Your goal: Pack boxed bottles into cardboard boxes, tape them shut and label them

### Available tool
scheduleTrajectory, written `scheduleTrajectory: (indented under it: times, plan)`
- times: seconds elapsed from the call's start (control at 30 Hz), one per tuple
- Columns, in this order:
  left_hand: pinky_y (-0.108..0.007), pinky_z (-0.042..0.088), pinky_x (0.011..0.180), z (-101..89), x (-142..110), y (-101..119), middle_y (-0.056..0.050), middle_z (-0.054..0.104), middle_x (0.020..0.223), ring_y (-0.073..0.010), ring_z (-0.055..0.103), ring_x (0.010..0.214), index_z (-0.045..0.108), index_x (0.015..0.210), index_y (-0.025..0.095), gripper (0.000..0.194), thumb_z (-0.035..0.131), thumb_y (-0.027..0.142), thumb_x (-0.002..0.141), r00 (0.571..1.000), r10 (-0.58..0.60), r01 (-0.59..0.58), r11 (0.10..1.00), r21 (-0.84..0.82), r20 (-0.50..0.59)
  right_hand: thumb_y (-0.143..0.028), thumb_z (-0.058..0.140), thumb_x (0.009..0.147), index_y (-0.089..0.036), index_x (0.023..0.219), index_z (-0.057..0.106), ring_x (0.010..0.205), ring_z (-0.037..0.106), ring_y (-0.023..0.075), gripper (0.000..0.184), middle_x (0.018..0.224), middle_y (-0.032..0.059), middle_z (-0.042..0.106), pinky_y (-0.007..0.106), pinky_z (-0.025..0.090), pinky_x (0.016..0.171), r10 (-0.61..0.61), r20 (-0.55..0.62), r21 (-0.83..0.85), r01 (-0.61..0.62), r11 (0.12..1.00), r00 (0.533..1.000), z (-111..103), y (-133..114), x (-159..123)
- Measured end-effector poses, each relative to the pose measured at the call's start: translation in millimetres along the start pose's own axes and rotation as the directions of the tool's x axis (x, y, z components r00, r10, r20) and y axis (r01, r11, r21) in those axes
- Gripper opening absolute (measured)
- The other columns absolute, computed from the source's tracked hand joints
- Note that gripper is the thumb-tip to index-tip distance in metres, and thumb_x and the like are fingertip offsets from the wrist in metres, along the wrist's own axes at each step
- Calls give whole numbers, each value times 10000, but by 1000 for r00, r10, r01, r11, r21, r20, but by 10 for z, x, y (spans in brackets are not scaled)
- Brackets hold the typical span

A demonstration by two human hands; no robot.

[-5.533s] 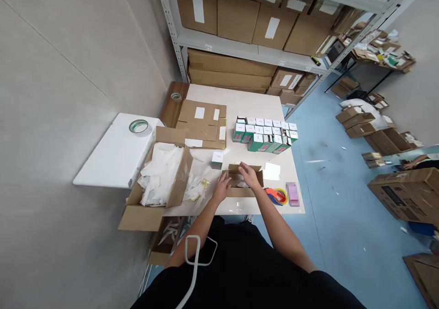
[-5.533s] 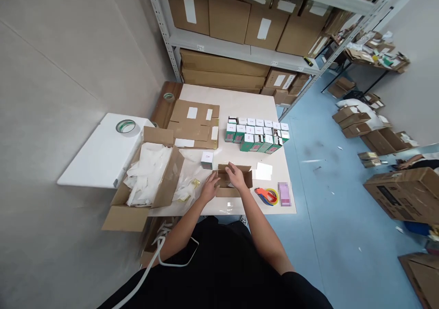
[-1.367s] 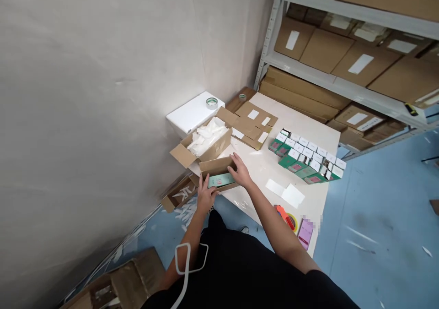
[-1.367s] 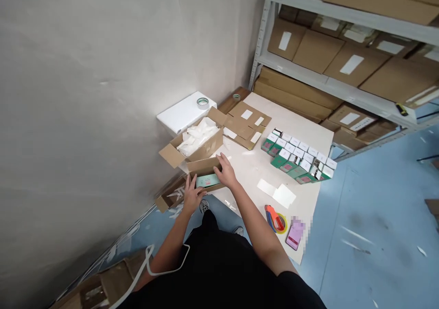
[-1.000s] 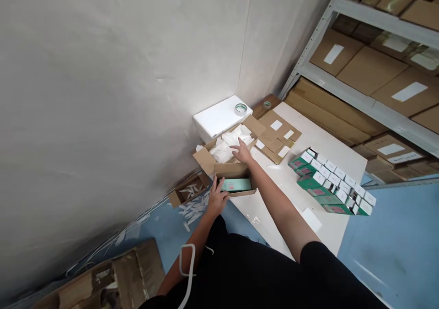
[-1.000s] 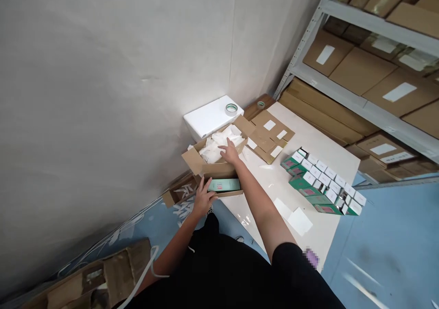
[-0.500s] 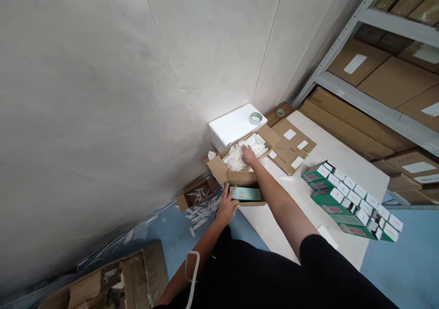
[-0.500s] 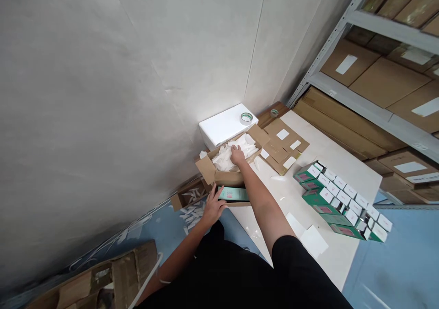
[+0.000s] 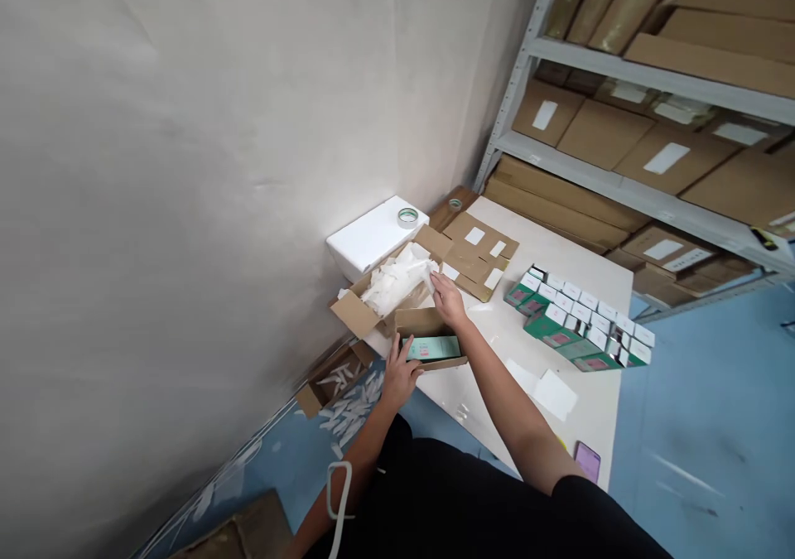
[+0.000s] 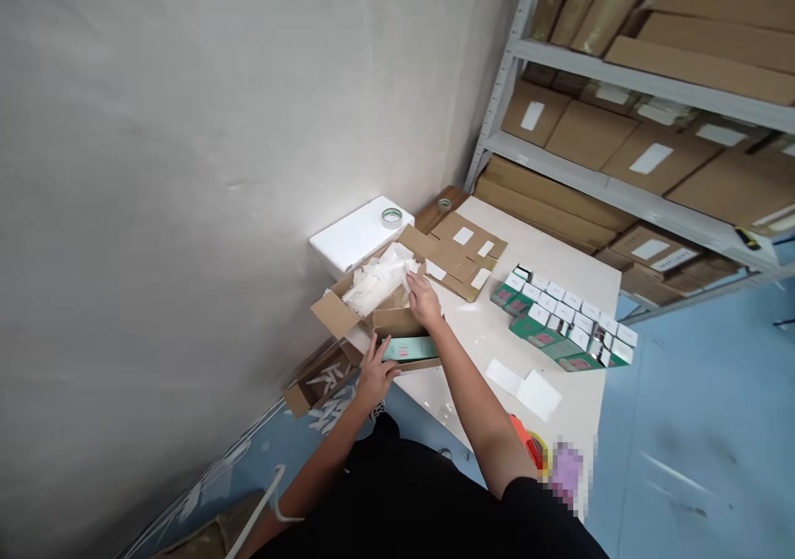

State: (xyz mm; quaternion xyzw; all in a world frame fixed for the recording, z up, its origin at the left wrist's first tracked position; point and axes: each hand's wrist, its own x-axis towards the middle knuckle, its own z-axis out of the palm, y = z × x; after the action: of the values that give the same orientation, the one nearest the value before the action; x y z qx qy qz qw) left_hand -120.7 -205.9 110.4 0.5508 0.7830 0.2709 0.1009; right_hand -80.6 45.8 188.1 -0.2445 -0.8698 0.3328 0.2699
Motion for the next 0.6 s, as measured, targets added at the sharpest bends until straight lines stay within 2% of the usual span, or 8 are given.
scheduleTrajectory:
  times: [0.2,0.37,0.43,0.5,0.53,0.6]
  plan:
    - [-641,328,1229,239,137,463,-29,354,1686,-417,64,1608,797,872,224,142,691,308,913,992,99,-100,995,6,79,-422,482,1002,-275,1323,724,1393,546,298,429,1386,67,685,535,362,1251,131,-200,63,-121,991,971,-718,199,-842]
    - [-645,307,1240,492,209,911,-33,364,1681,-404,48,1612,810,911,225,150,683,306,918,976,173,-173,985,-7,134,-441,486,1002,-274,1174,773,1195,684,288,374,1217,84,758,459,511,1116,277,-282,65,-270,961,919,-1079,410,-1709]
    - [-642,320,1233,602,227,1062,-44,367,1679,-404,60,1612,809,900,220,145,685,294,916,968,212,-212,977,-16,137,-409,521,986,-259,1244,729,1115,716,273,364,1187,82,764,428,560,1037,327,-330,51,-329,943,885,-1150,467,-2027]
    - [-639,348,1216,707,250,1190,-57,371,1676,-411,80,1609,807,879,212,139,692,283,912,956,260,-258,966,-30,133,-377,567,968,-249,1382,634,1040,736,257,439,1147,70,768,409,590,973,377,-376,41,-391,919,846,-1196,514,-2277]
    - [-639,359,1209,754,265,1243,-59,373,1675,-414,91,1607,806,872,211,132,697,277,907,950,284,-281,959,-36,131,-366,586,962,-247,1440,582,1026,740,253,492,1135,64,769,406,594,962,388,-385,36,-407,913,837,-1215,535,-2372]
    - [-639,367,1206,833,308,1327,-56,377,1673,-415,105,1605,805,867,213,113,711,268,895,937,323,-320,946,-44,133,-365,626,952,-249,1490,532,1105,721,263,558,1185,73,755,419,578,1009,366,-369,14,-389,921,854,-1254,575,-2505]
